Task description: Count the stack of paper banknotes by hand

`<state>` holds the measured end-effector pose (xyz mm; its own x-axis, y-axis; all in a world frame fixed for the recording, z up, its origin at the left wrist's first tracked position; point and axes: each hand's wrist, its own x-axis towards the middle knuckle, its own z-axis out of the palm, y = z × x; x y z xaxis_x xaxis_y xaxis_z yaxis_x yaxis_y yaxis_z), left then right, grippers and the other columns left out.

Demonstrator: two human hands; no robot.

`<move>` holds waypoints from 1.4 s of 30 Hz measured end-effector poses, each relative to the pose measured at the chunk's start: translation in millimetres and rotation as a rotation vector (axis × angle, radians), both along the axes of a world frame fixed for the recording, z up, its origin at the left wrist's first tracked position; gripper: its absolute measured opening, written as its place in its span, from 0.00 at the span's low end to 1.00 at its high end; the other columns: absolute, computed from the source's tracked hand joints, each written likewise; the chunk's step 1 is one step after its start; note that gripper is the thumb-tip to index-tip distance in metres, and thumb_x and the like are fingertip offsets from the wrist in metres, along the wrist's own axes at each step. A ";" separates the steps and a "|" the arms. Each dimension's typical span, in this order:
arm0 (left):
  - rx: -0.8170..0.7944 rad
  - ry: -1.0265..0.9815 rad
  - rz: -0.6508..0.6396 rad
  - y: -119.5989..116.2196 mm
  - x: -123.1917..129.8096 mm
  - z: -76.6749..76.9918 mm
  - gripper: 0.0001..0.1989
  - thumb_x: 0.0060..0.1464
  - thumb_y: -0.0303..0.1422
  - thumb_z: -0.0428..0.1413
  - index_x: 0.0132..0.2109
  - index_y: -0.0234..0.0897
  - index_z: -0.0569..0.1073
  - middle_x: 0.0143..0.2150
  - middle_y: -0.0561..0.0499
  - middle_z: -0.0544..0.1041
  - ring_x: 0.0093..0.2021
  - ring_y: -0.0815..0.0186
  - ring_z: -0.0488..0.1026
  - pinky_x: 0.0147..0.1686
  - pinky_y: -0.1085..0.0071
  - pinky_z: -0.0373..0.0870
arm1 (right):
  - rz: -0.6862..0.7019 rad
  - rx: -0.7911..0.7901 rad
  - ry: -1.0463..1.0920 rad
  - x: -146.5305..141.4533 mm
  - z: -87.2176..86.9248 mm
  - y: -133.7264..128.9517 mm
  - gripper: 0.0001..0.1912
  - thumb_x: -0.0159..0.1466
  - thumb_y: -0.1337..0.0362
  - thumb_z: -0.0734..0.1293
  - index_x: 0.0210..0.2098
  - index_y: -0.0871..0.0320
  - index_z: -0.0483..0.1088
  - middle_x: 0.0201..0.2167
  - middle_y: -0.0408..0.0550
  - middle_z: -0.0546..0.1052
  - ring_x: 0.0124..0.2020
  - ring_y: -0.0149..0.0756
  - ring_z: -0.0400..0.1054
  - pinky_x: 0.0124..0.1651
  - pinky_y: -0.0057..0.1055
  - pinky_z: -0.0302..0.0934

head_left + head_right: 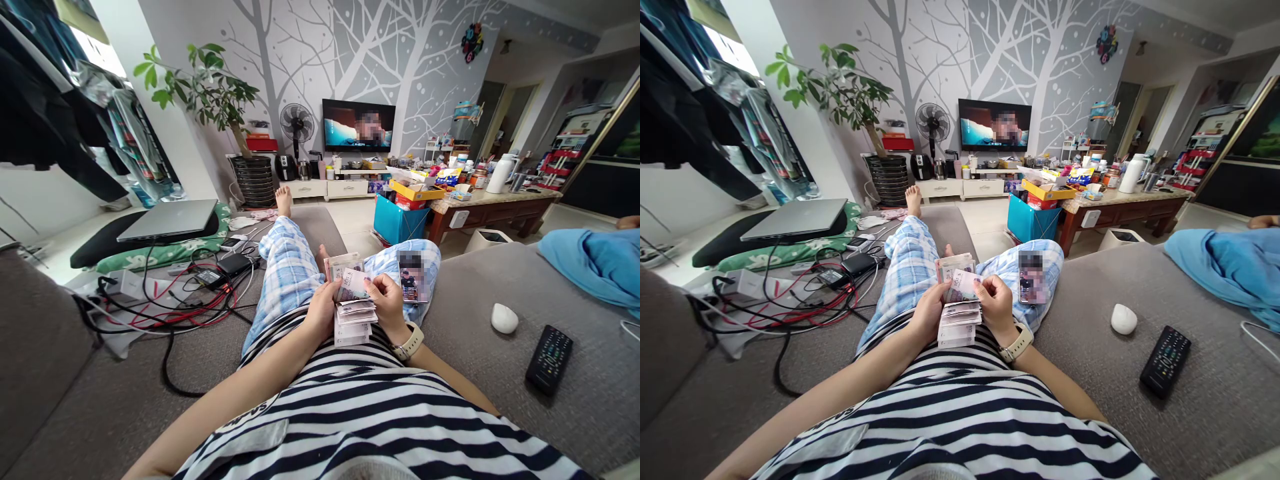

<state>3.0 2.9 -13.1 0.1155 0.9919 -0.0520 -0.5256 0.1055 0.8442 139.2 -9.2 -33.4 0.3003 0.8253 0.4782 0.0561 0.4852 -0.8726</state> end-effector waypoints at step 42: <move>0.000 0.066 0.042 -3.4 0.8 7.4 0.07 0.41 0.35 0.61 0.25 0.37 0.73 0.20 0.53 0.73 0.28 0.62 0.71 0.29 0.70 0.66 | 0.127 0.053 -0.029 1.3 1.1 -5.3 0.15 0.63 0.54 0.64 0.26 0.57 0.68 0.20 0.39 0.63 0.23 0.29 0.55 0.27 0.28 0.51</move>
